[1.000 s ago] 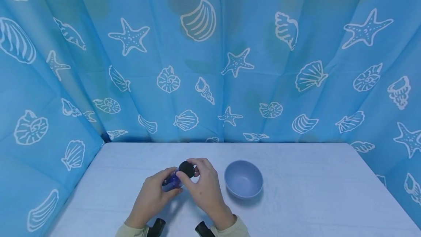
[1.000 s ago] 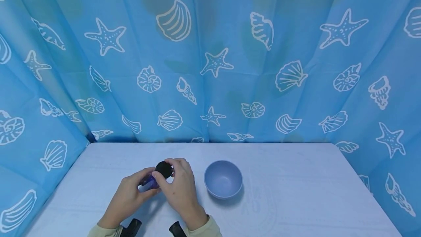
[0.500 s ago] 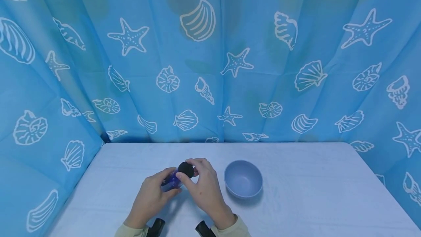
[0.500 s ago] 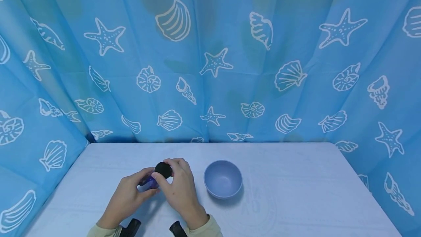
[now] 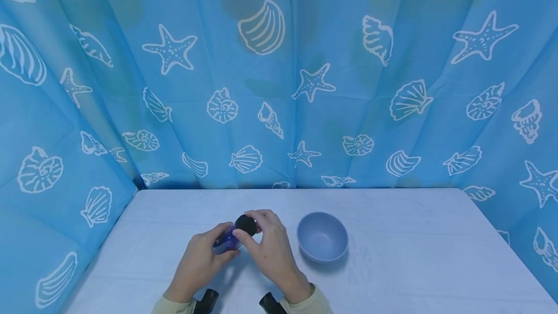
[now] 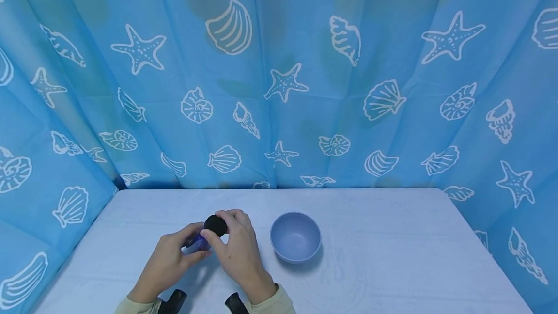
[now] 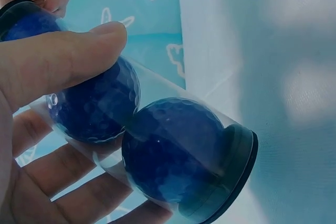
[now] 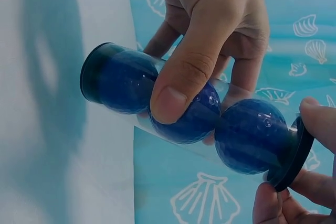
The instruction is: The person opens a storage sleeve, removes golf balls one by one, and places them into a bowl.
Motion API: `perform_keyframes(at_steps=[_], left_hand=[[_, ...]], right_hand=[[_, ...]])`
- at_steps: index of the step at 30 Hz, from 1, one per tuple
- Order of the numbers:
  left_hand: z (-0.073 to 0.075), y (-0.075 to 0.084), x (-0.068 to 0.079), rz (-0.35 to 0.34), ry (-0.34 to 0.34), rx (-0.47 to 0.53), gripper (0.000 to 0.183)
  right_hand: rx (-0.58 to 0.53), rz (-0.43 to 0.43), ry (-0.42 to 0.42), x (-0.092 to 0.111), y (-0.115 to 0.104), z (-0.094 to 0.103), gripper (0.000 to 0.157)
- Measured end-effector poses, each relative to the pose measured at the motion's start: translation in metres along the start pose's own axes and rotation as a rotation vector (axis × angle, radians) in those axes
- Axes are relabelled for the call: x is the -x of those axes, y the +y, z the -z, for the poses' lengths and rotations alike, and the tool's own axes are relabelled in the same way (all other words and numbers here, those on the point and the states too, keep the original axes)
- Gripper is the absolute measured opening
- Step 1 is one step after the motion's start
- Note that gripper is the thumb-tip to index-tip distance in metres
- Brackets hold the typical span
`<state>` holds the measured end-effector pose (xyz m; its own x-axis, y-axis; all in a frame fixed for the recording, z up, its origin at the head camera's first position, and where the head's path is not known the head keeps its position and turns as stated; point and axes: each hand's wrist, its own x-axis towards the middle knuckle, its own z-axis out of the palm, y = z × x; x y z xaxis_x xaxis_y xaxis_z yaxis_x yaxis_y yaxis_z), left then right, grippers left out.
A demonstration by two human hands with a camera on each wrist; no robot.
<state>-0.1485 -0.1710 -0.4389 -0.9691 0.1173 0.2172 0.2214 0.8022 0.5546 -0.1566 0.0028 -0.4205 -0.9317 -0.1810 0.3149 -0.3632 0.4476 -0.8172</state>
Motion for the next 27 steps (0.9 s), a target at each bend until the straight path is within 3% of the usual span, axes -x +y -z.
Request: perform_keyframes(at_steps=[27], left_hand=[[0.0018, 0.0009, -0.0016, 0.035, -0.034, -0.001, 0.055]], right_hand=[[0.001, 0.024, -0.122, -0.0030, 0.0015, 0.0089, 0.053]])
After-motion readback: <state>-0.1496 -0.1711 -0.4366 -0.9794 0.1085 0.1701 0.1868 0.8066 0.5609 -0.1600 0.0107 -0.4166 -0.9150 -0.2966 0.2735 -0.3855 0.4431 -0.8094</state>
